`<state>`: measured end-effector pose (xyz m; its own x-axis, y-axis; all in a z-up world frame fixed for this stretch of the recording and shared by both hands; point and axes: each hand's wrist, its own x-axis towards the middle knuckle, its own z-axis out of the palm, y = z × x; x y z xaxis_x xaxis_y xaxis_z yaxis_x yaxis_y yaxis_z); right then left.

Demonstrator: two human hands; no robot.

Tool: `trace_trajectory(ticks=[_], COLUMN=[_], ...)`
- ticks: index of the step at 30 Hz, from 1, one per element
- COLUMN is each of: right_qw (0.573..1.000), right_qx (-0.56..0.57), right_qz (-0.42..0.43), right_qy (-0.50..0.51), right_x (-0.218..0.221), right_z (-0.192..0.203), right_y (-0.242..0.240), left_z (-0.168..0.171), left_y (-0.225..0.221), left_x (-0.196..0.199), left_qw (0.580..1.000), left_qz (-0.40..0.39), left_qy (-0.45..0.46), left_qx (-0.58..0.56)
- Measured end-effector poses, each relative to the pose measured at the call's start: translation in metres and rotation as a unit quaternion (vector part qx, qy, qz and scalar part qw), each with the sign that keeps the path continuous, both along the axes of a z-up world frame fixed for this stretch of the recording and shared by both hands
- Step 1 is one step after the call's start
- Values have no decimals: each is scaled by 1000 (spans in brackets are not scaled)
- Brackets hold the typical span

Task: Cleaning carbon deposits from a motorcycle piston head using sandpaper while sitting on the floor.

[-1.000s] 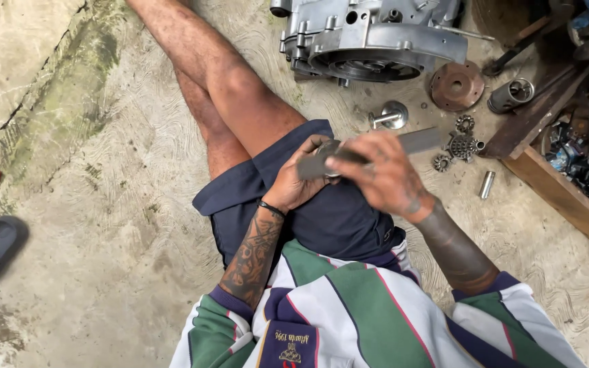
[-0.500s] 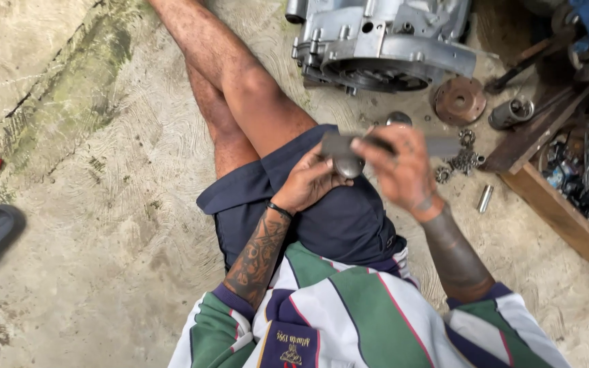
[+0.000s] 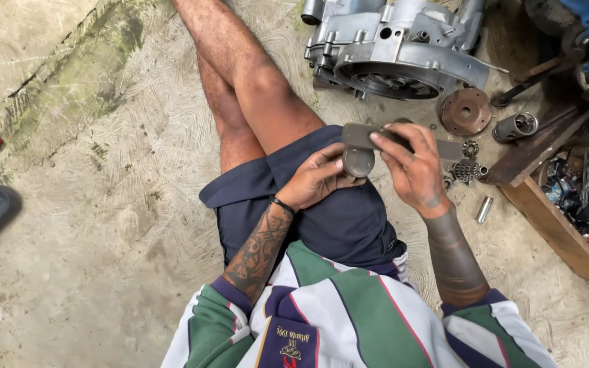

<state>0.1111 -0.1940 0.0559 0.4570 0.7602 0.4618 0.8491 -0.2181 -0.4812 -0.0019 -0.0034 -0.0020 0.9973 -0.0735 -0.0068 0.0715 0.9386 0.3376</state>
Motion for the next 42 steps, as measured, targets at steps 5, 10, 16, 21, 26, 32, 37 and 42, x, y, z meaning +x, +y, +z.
trace_trajectory(ticks=[5,10,16,21,26,32,37,42], right_qw=[999,1000,999,1000,1000,998,998,999], right_qx=[-5,4,2,-21,-26,-53,-42,-47], right_qz=[35,-15,15,-10,-4,21,12,4], right_qy=[39,-6,-41,-2,-13,22,51,13], right_x=[-19,10,-6,-13,-1,-10,-18,1], right_z=[8,-18,0,2,-25,-10,-20,-27], right_y=[10,-1,13,18,13,25,25,27], left_z=[-22,-8,-23,-45,-42,-44,-37,-25], left_y=[3,6,9,11,12,16,16,23], left_x=[3,4,9,10,8,14,5,10], left_qw=[1000,1000,999,999,998,998,996,995], left_qz=[3,-24,-24,-30,-36,-23,-34,-38], left_qy=[-6,11,19,40,58,56,84,94], left_qx=[14,0,-38,-16,3,7,-6,-19])
